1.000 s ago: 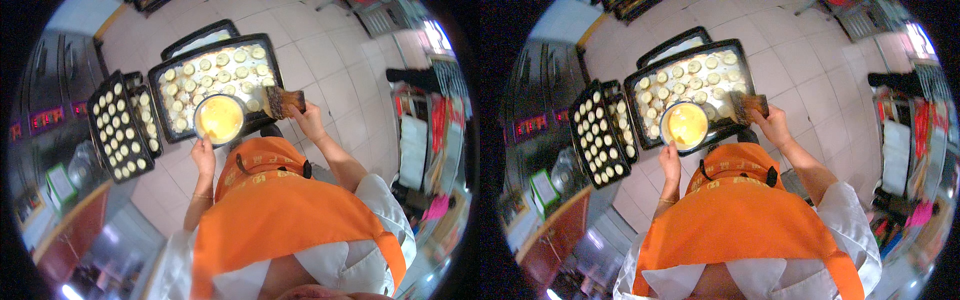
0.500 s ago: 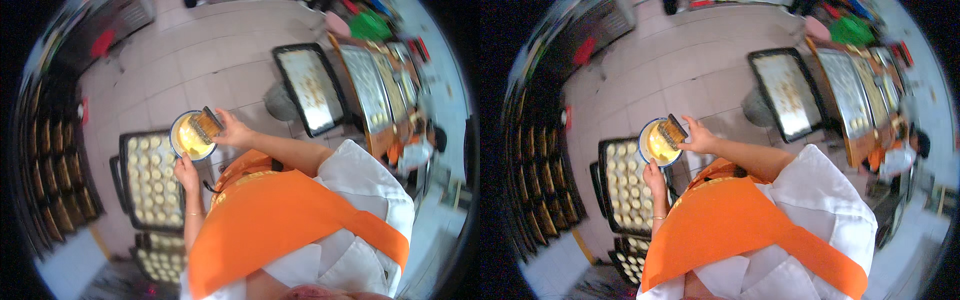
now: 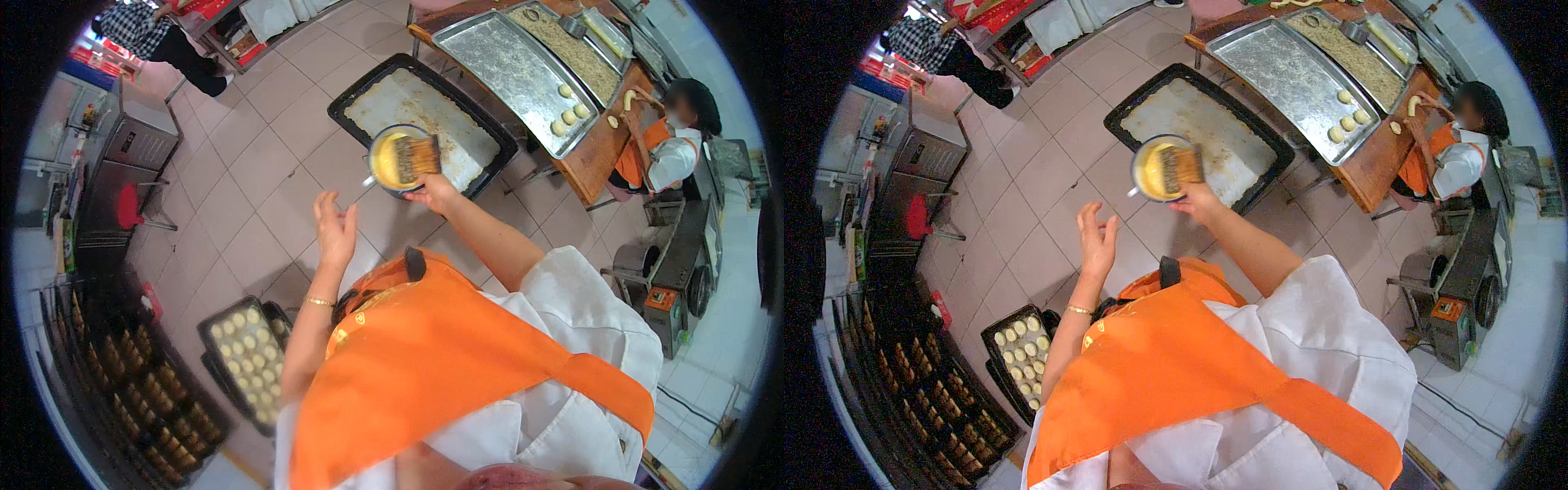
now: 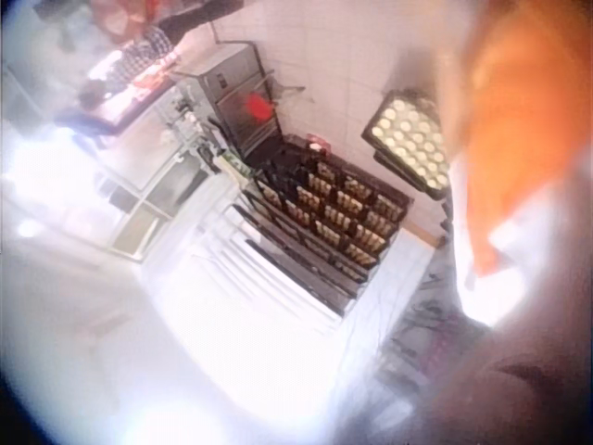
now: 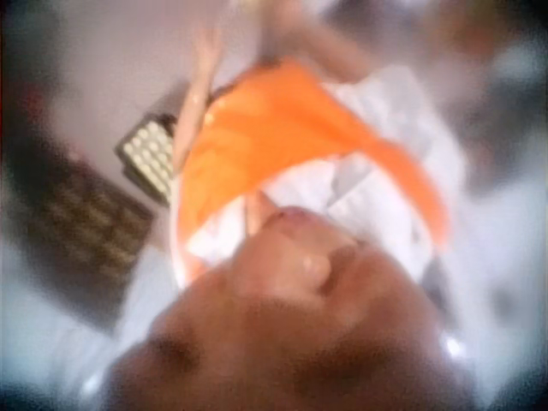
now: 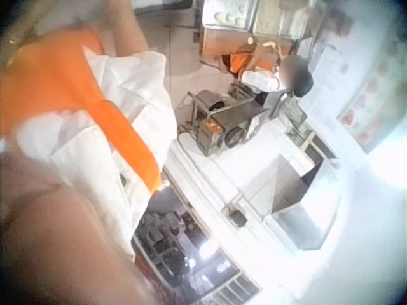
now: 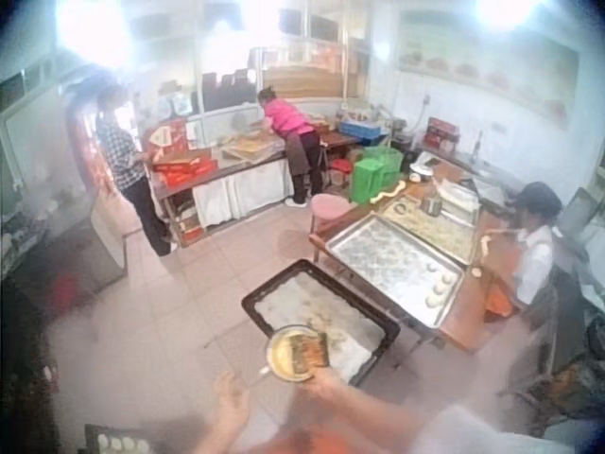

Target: The person transfers dough balls onto baking trays, carries the trays to a rack, and uses a brush to apply a liquid glaze to the dough balls from a bowl.

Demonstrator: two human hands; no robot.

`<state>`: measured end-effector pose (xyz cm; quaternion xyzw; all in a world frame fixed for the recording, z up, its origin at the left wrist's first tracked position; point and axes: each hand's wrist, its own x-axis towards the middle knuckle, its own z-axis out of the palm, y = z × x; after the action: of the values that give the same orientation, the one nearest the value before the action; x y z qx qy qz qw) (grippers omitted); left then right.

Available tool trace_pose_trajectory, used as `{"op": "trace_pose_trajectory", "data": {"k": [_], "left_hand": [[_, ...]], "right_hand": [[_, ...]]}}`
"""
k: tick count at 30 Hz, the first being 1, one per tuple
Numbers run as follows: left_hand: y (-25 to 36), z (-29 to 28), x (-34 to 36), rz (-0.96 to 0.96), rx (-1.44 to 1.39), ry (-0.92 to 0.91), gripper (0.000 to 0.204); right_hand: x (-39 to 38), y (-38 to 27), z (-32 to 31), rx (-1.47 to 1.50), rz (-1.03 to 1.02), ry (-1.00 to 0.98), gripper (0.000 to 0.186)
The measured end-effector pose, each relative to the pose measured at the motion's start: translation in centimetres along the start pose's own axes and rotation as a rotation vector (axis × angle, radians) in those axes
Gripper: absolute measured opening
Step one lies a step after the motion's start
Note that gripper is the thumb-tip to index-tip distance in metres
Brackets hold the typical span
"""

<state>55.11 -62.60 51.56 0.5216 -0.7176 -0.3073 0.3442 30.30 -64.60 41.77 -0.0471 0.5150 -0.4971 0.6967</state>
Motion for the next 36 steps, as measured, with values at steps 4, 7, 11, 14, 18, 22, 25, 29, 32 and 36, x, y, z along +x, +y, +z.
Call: {"op": "trace_pose_trajectory", "data": {"k": [4, 7, 11, 14, 18, 22, 25, 29, 32, 36], "left_hand": [[-4.4, -2.6, -4.6, -0.304, 0.107, -0.066, 0.035], [-8.3, -6.5, -12.3, -0.932, -0.174, 0.038, 0.027], [-10.1, -9.0, -22.7, -1.249, -0.207, -0.024, 0.027], [-10.3, -8.8, -29.9, -1.42, -0.138, -0.055, 0.028], [-9.8, -7.6, -38.5, -1.549, -0.135, -0.034, 0.03], [-7.6, -2.9, -47.6, -1.596, -0.233, 0.143, 0.033], [-7.1, 1.8, -52.8, -1.622, -0.301, 0.353, 0.035], [-10.5, 4.4, -53.8, -1.626, -0.306, 0.683, 0.039], [-14.0, 2.8, -52.7, -1.634, -0.159, 0.964, 0.039], [-17.9, -4.4, -53.8, -1.641, 0.12, 1.092, 0.04]], "right_hand": [[8.8, 0.0, -7.6, 0.206, 0.022, 0.27, 0.028], [13.7, 1.1, -12.2, 0.119, 0.069, 0.47, 0.025], [16.7, 2.9, -15.2, 0.183, 0.126, 0.609, 0.026], [17.2, 4.1, -15.5, 0.28, 0.119, 0.53, 0.029], [16.0, 6.0, -13.9, 0.303, 0.139, 0.439, 0.039], [13.0, 8.8, -9.2, -0.416, 0.15, 0.222, 0.03], [10.4, 11.0, -3.4, -0.614, 0.291, 0.054, 0.023], [8.5, 13.9, 6.1, -0.962, 0.3, -0.416, 0.014], [6.8, 17.9, 13.6, -1.068, 0.254, -0.527, 0.012], [4.8, 25.5, 24.0, -1.28, 0.143, -0.862, 0.019]]}}
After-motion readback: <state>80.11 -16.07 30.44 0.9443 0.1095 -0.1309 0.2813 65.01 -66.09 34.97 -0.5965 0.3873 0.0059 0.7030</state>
